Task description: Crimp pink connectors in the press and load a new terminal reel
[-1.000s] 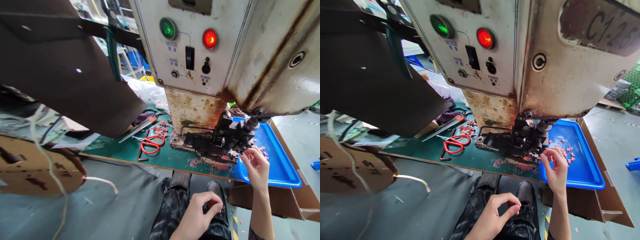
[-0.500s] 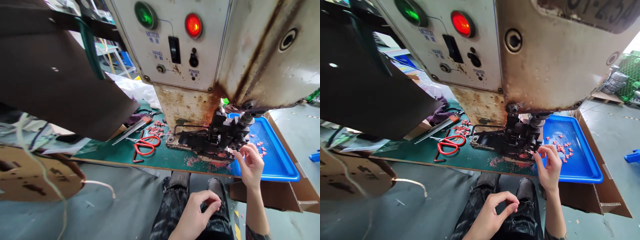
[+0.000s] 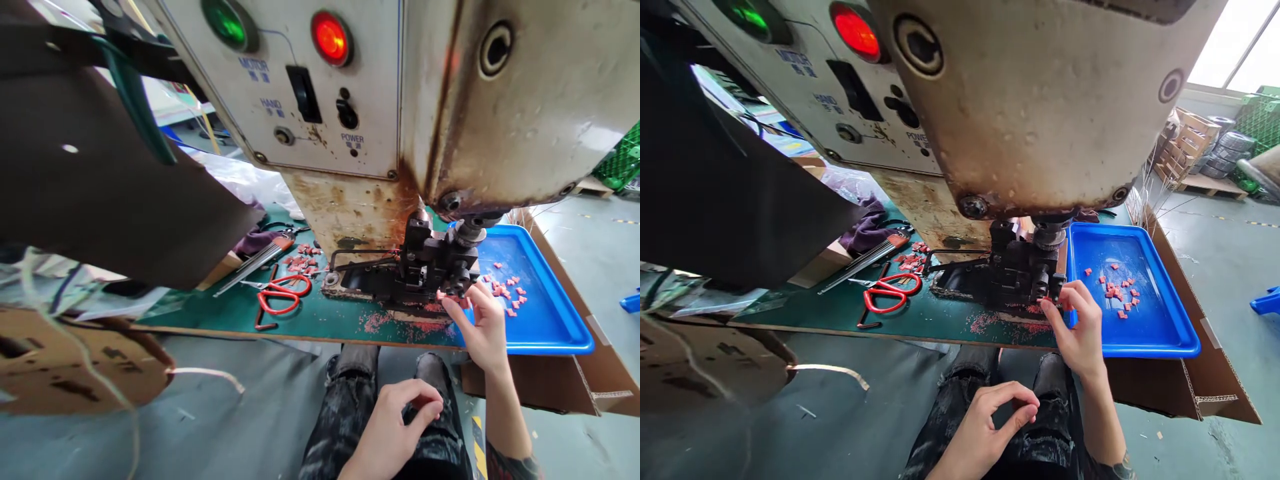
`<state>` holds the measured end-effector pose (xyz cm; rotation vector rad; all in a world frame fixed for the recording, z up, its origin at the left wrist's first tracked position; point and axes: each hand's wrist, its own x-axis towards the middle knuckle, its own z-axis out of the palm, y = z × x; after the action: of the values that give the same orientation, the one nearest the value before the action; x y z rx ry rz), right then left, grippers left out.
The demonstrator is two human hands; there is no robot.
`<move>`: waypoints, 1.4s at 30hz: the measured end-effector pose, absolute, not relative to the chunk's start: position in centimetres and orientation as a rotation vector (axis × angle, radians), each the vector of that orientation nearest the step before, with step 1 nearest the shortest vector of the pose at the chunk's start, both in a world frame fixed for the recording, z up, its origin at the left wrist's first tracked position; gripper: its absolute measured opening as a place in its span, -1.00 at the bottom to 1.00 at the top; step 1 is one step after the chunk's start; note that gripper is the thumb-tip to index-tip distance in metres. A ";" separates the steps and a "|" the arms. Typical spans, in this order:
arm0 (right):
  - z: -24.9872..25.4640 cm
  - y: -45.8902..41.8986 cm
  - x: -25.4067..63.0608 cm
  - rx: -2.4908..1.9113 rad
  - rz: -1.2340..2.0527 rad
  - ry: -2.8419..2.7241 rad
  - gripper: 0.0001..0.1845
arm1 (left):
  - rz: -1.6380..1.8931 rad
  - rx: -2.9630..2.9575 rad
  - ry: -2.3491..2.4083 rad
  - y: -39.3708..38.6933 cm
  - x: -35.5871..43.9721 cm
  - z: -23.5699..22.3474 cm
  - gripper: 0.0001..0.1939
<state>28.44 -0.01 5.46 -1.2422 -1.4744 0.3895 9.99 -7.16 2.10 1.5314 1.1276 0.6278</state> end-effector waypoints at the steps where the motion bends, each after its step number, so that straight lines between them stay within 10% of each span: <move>1: 5.5 0.0 28.4 -1.253 0.372 -1.481 -0.65 | 0.624 1.533 1.131 -7.3 10.1 2.1 -0.78; 42: 3.7 0.6 27.4 -1.185 0.119 -1.465 -0.61 | 0.617 1.529 1.100 -7.8 10.0 1.0 -0.84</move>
<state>27.39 0.57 3.73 -1.1854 -1.4651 0.1192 10.03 -7.78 1.00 1.5290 1.1000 0.6173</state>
